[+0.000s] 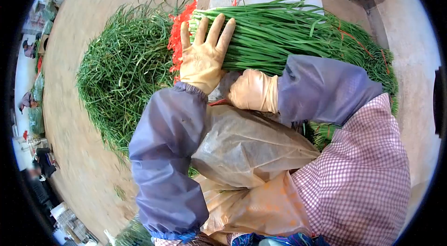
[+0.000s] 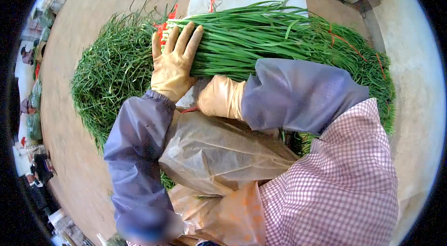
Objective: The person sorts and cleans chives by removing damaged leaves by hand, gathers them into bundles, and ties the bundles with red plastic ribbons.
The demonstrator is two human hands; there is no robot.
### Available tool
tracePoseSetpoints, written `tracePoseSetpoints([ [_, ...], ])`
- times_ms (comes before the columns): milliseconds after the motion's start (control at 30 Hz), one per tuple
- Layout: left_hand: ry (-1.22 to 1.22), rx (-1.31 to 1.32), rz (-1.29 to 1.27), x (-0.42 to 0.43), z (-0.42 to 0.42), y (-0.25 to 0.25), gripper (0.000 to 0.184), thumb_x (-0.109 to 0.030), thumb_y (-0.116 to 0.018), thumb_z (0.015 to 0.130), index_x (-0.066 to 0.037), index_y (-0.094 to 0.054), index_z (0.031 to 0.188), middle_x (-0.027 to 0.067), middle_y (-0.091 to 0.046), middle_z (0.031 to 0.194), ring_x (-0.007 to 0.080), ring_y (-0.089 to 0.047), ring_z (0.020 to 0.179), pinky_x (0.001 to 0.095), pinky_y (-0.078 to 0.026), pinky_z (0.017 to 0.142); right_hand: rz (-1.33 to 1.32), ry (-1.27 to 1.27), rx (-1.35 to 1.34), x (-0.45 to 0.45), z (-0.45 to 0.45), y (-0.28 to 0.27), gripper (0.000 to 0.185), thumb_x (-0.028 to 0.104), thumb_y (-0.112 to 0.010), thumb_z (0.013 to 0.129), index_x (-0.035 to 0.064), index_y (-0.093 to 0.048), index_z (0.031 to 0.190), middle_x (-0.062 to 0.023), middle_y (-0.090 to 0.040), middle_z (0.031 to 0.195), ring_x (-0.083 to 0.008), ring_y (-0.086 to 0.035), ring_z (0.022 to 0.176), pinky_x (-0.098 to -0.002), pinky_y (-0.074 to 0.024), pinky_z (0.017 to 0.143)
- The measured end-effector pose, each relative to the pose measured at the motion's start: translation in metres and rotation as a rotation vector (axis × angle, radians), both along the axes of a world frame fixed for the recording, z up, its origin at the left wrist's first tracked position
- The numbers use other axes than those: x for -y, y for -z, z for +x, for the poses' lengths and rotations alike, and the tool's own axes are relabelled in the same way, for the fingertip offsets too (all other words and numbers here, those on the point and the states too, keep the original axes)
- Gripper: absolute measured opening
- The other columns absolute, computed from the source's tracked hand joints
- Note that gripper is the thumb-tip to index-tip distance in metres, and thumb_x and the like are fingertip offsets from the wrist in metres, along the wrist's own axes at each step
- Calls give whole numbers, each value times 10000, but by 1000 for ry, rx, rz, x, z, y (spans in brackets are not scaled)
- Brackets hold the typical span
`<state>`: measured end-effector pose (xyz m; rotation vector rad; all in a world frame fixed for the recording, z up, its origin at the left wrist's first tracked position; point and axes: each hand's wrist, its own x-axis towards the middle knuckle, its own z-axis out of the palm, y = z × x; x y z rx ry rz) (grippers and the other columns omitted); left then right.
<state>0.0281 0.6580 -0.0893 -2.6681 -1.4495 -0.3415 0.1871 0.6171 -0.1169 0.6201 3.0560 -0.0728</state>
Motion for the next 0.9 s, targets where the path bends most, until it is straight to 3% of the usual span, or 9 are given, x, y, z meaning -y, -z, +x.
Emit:
tracePoseSetpoints([
  [33,-3,-20,15,0,0,1,803,-151,-617,780,-224,-266,1499,59,-353,1510,337,-342,1377,607,-83,1135,-146,149,34,-1,-5,-16,120,159,-636,749,43,-665,765,-117,-677,742,-284,-677,657,-391,-537,545],
  [133,-6,-50,41,-3,-2,4,746,-226,-582,824,-227,-270,1502,55,-332,1524,329,-323,1391,600,-63,1139,-509,324,-807,-1,5,-32,84,93,-649,803,26,-658,852,-122,-677,761,-275,-668,677,-342,-527,599],
  [233,29,-30,42,2,-3,2,713,-224,-532,862,-238,-241,1513,54,-321,1531,313,-285,1415,596,-60,1141,-986,703,-1132,-10,5,-48,85,88,-650,847,25,-644,903,-75,-636,713,-163,-611,639,-283,-490,591],
  [267,62,-55,19,4,-5,-5,707,-240,-624,808,-209,-354,1462,62,-323,1529,326,-265,1422,598,-80,1139,-1181,825,-1227,-13,5,-57,80,86,-648,860,16,-646,898,-46,-622,697,-113,-578,617,-257,-472,571],
  [367,195,262,-87,16,-9,-20,659,-230,-796,647,-131,-556,1253,107,-428,1458,372,-299,1404,587,-110,1140,-1239,816,-1300,-15,6,-77,85,87,-634,882,6,-644,907,-22,-603,687,-64,-530,589,-223,-435,510],
  [533,161,492,-123,16,-10,-3,276,-221,-731,780,-170,-704,1050,41,-591,1297,346,-397,1349,574,-164,1120,-1461,791,-1366,-29,1,-81,97,116,-632,897,26,-645,929,-19,-612,658,-43,-455,467,-195,-350,427],
  [667,93,562,-230,20,-8,-2,177,-205,-708,808,-189,-744,981,24,-634,1238,327,-412,1341,530,-178,1125,-1240,607,-930,-62,16,-113,226,219,-622,927,2,-642,987,-56,-639,735,-88,-540,550,-224,-434,502],
  [733,107,563,-201,25,-11,0,199,-225,-688,828,-216,-747,1018,23,-624,1263,327,-418,1335,519,-163,1136,-526,589,-1044,-121,37,-91,262,252,-608,936,3,-655,1002,-42,-669,825,-118,-595,682,-287,-505,629],
  [900,50,557,-260,29,-10,-3,206,-281,-683,832,-220,-751,1017,10,-622,1269,328,-418,1334,519,-162,1139,-253,849,-190,-199,72,-11,291,270,-571,906,45,-675,1058,-155,-695,943,-294,-658,860,-382,-505,807],
])
